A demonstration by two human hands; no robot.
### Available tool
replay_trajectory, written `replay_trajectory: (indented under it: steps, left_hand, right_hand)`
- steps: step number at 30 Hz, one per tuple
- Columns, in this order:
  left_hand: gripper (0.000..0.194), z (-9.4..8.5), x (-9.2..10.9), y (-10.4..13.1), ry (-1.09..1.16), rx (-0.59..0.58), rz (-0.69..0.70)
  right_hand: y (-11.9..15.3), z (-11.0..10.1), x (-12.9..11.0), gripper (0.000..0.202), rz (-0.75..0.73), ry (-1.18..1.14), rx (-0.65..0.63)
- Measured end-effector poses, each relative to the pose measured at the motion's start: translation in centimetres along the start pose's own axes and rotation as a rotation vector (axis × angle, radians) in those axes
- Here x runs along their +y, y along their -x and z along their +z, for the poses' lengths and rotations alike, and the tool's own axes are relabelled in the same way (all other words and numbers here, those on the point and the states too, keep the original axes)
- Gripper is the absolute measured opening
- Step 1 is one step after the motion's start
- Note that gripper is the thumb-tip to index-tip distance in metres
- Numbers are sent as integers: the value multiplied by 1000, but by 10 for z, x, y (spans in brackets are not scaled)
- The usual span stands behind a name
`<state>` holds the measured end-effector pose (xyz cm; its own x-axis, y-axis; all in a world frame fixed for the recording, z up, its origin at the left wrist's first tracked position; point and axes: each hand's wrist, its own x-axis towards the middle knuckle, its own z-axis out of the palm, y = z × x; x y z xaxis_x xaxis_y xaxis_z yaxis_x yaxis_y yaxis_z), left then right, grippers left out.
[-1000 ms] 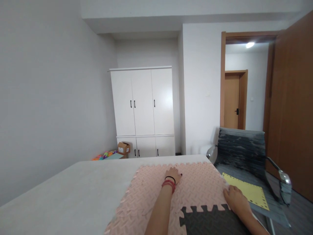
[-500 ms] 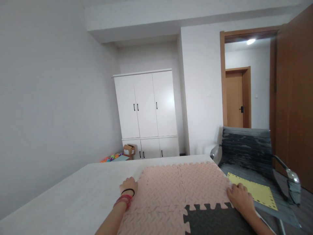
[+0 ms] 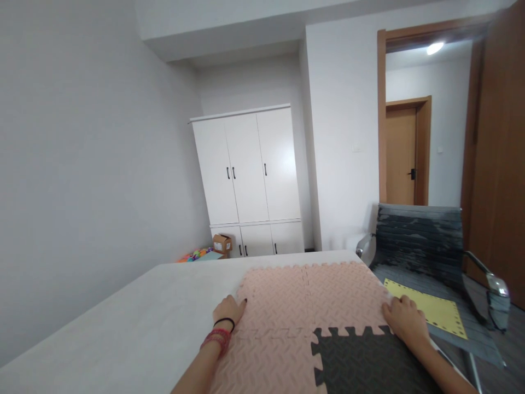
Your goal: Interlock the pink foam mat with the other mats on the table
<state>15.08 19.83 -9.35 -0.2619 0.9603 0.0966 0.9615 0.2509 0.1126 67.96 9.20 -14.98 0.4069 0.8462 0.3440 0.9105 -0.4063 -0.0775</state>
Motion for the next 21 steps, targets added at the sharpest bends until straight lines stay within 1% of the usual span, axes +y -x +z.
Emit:
replay_trajectory:
  steps: [4,6,8,9,11,13,14,15,16,18,21]
  left_hand:
    - [75,-14,-3,9,-1,-31,75]
    - [73,-23,5,19,-22,-44,117]
    - [71,-29,25,36,-47,-26,192]
    - [70,-30,38,49,-53,-13,257]
    - [65,-28,67,78,-37,-13,454]
    - [55,-23,92,110,-2,-66,677]
    - [52,-20,101,123,11,-99,755]
    - [51,-17,107,135,20,-129,805]
    - [51,-14,110,143,31,-157,830]
    - [53,-9,112,151,60,-210,826]
    - [55,-6,110,148,119,-289,804]
  right_hand:
    - [0,-1,0,38,26,-8,-12]
    - [1,-2,0,39,35,-8,-13]
    - [2,-3,0,39,38,0,-1]
    - [3,-4,0,39,39,3,7]
    - [4,-5,1,38,42,-2,15]
    - [4,-5,1,38,48,-17,15]
    - [4,-4,2,37,52,-26,11]
    - [3,-4,2,37,55,-35,9]
    - [3,-3,2,36,55,-44,9]
    - [1,0,2,36,48,-63,4]
    - [1,3,2,38,59,-91,22]
